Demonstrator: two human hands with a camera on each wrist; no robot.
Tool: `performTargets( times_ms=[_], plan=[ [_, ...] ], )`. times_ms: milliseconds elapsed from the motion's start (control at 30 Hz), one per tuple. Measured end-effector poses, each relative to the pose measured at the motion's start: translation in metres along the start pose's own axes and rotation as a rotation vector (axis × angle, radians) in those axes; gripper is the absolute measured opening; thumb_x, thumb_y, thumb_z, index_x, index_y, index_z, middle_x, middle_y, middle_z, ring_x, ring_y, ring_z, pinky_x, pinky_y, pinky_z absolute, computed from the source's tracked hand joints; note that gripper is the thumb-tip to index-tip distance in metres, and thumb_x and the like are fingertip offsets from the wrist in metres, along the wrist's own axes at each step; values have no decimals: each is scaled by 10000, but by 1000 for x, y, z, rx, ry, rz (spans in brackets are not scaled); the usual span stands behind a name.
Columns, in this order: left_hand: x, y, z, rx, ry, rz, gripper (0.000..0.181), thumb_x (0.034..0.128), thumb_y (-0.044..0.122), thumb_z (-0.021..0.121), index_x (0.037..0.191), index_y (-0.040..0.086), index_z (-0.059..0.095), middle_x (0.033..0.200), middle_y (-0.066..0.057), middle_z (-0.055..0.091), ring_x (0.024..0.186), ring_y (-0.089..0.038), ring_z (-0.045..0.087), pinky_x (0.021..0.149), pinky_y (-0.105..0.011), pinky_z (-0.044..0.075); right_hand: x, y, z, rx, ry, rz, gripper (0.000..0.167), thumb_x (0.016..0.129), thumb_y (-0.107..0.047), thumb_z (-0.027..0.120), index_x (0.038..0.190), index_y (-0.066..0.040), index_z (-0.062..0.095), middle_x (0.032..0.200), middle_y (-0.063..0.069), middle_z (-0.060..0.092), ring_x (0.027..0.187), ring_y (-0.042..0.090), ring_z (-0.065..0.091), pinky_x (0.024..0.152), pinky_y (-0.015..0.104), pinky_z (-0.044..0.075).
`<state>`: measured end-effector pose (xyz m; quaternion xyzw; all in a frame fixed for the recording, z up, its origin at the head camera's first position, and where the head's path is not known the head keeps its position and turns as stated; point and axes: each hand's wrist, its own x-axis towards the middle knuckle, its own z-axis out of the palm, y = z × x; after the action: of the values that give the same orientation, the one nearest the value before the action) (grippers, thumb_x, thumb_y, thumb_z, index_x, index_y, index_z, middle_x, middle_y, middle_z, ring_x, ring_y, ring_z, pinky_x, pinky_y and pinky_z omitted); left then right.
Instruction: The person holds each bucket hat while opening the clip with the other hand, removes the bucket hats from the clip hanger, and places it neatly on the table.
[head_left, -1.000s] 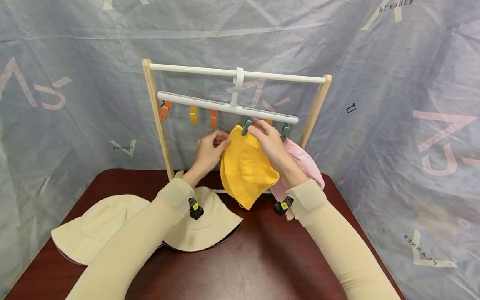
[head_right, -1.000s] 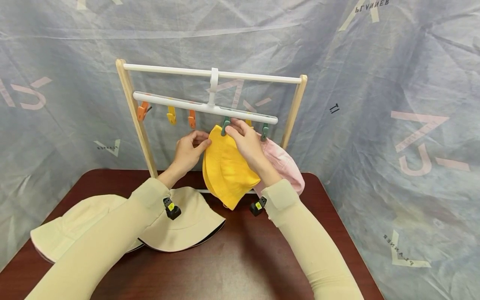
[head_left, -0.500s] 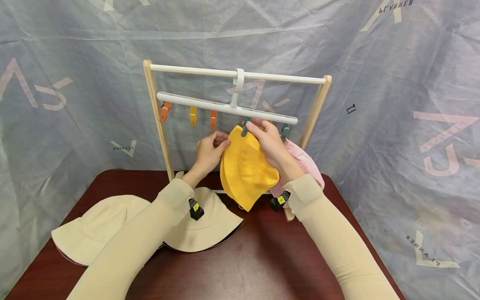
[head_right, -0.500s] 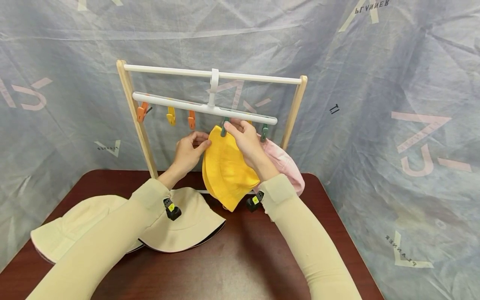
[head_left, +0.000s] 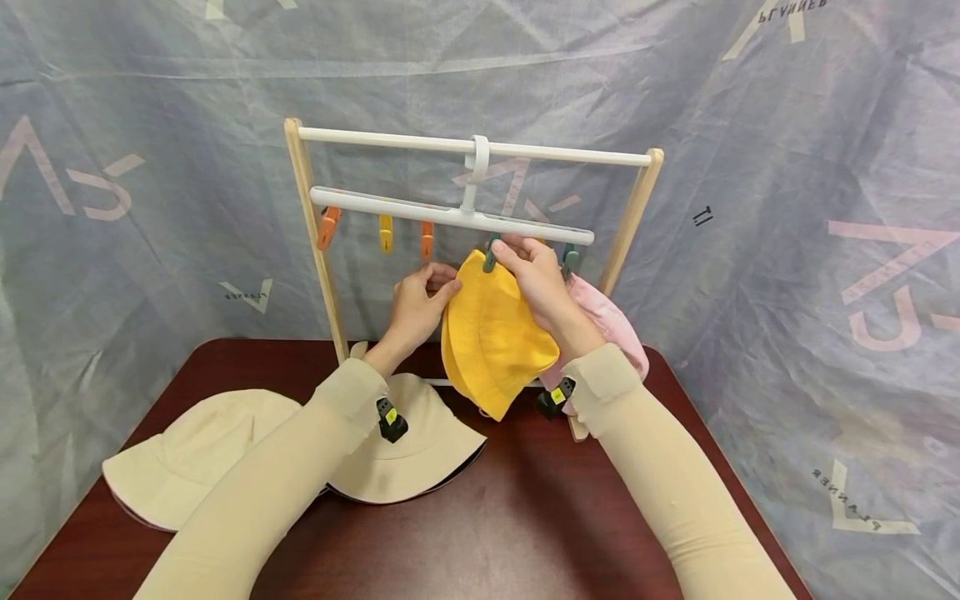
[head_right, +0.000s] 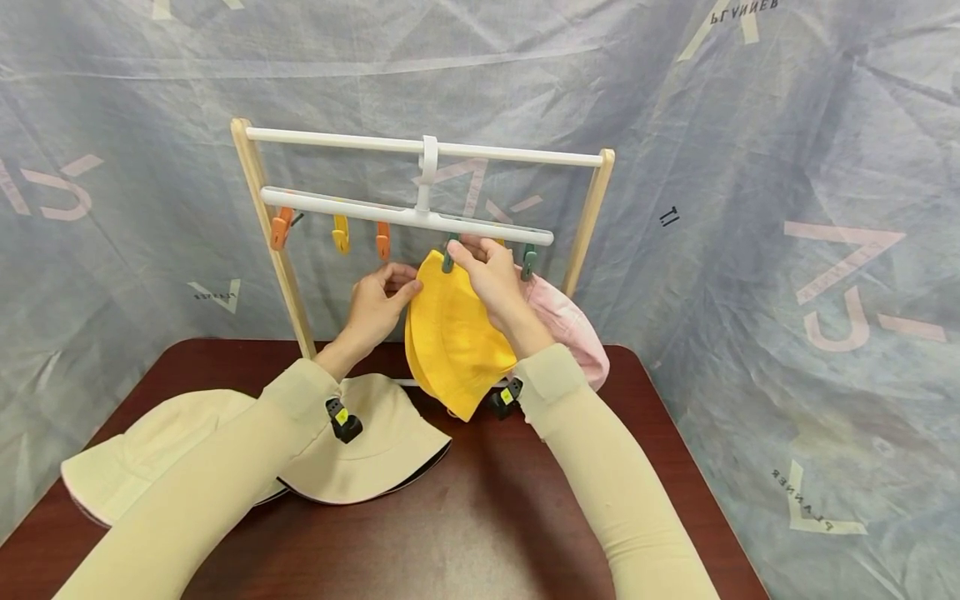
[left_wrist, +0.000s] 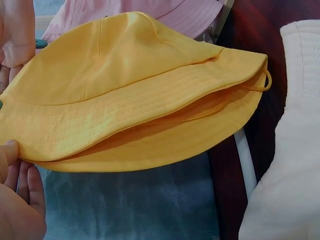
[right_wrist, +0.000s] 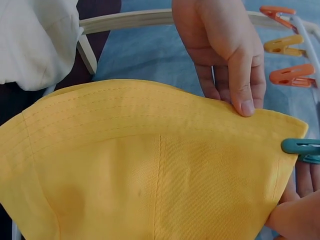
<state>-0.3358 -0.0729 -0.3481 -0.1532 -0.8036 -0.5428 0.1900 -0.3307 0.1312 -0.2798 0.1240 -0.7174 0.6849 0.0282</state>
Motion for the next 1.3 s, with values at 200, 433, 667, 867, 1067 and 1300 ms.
performTargets(
  times_ms=[200,433,667,867,1067,1300],
  plan=[
    [-2,-1,0,-11,4,-8,214,1038,270,719,1163,98,731,1101,-67,741,1011,-203,686,903,-347,575,3,0,5,-27,47,-11,509,1073,-276,666,1483,9,564,1455,161,618,1347,263,589,1159,371,456],
    [-3,-2,1,-9,5,-13,203,1044,265,708,1160,99,730,1096,-67,738,994,-203,682,883,-338,573,4,0,9,-35,105,-22,460,1064,-259,682,1426,16,615,1385,177,672,1270,266,638,1104,346,501],
    [-4,-2,2,3,10,-5,208,1039,275,710,1149,100,728,1078,-67,736,984,-202,683,876,-342,578,4,1,11,-45,123,-32,465,1067,-266,678,1429,20,614,1380,177,678,1280,275,643,1112,342,501],
    [-5,-3,3,9,10,11,212,1040,275,711,1153,97,730,1080,-71,741,982,-205,688,869,-337,580,4,2,11,-53,136,-25,472,1063,-283,685,1424,14,623,1387,167,673,1284,265,639,1119,343,496],
    [-6,-1,2,9,9,9,201,1043,267,708,1148,97,729,1081,-72,741,985,-208,688,881,-359,584,4,2,12,-54,163,-43,444,1054,-272,699,1384,21,651,1349,171,692,1229,246,656,1089,340,516],
    [-7,-1,3,7,9,13,200,1044,271,704,1146,101,728,1074,-70,737,980,-208,686,876,-359,582,5,3,13,-49,190,-55,424,1051,-261,704,1359,28,664,1337,174,685,1210,230,650,1073,353,526]
  ],
)
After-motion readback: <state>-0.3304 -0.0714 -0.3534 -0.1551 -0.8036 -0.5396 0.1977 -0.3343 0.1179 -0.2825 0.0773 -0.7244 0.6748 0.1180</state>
